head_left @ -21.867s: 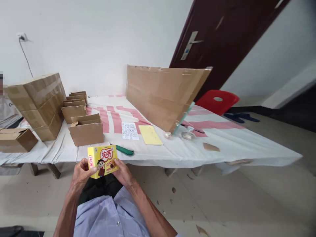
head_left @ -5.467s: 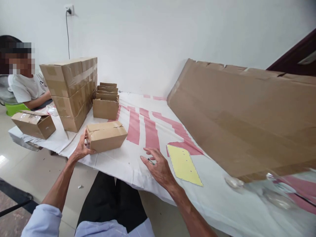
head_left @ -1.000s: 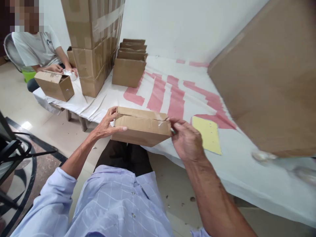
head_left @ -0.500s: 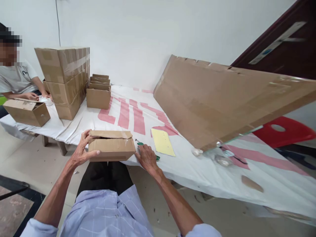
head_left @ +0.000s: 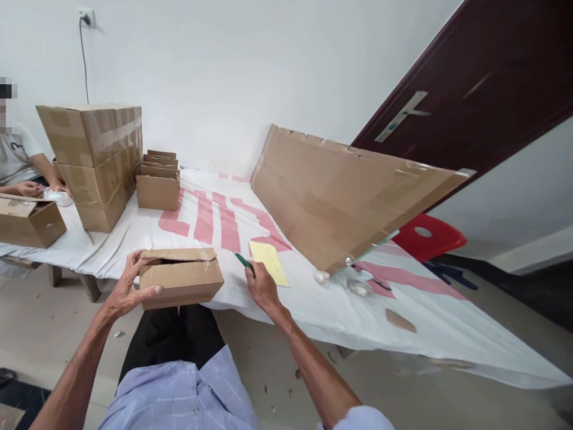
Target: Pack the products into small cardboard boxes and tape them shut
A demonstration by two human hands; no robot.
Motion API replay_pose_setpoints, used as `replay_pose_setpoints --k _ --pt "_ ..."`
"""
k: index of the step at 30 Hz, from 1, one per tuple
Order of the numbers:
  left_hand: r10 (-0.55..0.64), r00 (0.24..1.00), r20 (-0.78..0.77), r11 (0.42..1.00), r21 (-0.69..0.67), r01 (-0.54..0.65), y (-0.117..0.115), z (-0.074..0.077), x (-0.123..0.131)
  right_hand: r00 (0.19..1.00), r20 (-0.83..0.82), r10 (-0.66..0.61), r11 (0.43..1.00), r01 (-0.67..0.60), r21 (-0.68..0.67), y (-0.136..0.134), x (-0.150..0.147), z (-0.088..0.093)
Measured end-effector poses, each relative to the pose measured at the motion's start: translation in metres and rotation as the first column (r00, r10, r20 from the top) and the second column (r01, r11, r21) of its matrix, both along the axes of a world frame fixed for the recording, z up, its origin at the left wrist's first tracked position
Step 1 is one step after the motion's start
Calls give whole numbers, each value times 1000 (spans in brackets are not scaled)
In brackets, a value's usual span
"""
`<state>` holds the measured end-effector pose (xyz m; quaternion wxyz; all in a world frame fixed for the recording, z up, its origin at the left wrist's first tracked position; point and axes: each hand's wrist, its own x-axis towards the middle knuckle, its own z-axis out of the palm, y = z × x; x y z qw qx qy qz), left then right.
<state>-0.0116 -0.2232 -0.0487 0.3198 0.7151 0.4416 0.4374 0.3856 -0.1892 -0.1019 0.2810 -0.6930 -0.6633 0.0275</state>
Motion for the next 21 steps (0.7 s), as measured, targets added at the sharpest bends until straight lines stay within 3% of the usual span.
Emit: replay_pose_setpoints --k 3,5,7,12,21 --pt "2 1000 -9 1000 6 -2 3 0 0 920 -240 309 946 -272 175 -9 -5 44" --pt "8 1000 -12 1000 12 -8 4 -1 0 840 -242 485 874 -457 167 -15 -13 75" --pt "14 1000 -10 1000 15 -14 5 -1 0 801 -182 570 821 -552 141 -18 -22 102" --pt "5 1000 -11 1000 0 -5 5 -1 0 806 80 586 805 -591 50 -12 -35 138" --pt "-28 994 -103 999 -41 24 5 2 0 757 428 493 868 -461 -184 -9 -47 157"
